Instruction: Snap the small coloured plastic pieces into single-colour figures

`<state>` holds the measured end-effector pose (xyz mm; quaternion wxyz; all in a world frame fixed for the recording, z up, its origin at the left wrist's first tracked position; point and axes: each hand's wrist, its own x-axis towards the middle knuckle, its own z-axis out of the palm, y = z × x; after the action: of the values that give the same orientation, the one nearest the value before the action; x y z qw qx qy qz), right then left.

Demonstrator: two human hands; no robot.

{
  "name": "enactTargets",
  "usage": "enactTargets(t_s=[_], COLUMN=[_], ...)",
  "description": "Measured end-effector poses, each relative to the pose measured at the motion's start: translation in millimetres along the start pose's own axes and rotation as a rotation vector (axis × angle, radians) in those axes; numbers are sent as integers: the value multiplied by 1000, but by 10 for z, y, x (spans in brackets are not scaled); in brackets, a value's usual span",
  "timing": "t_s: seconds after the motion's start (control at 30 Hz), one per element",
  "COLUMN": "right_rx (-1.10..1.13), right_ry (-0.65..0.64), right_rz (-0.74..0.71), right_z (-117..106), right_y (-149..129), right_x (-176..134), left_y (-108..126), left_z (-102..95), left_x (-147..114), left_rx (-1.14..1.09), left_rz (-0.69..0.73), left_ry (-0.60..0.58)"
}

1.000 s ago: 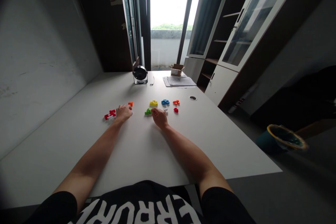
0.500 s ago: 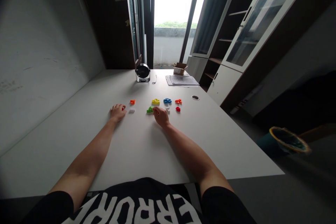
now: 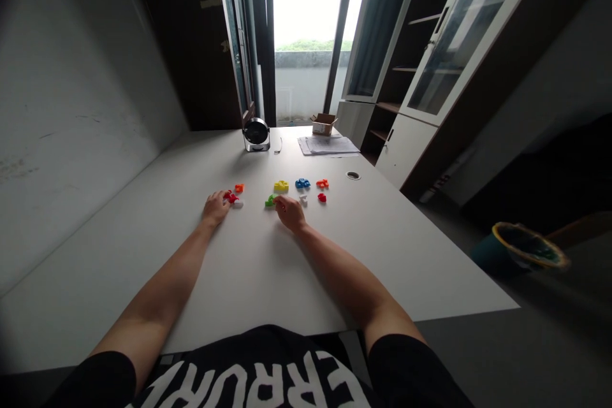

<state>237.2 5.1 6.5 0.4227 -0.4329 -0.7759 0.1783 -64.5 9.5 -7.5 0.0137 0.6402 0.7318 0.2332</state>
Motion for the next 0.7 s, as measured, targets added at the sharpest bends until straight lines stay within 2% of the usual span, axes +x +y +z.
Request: enactTargets(t_s=[0.23, 0.4, 0.5, 0.6, 0.7], right_rx=[-123, -274, -300, -296, -260], right_ry=[-16, -187, -238, -253, -253], right_rz=[-50, -268, -292, -284, -294], right_z=[50, 119, 124, 124, 133], right_y=[15, -23, -52, -62, -44], right_x=[-24, -110, -128, -122, -116], left_y=[15, 137, 186, 183, 154], left_z=[63, 121, 131, 137, 144], left_x=[69, 165, 120, 44, 11], left_rx=[50, 37, -5, -56, -70], left_rz=[34, 66, 186, 307, 326], left_ry=[74, 108, 131, 104, 100])
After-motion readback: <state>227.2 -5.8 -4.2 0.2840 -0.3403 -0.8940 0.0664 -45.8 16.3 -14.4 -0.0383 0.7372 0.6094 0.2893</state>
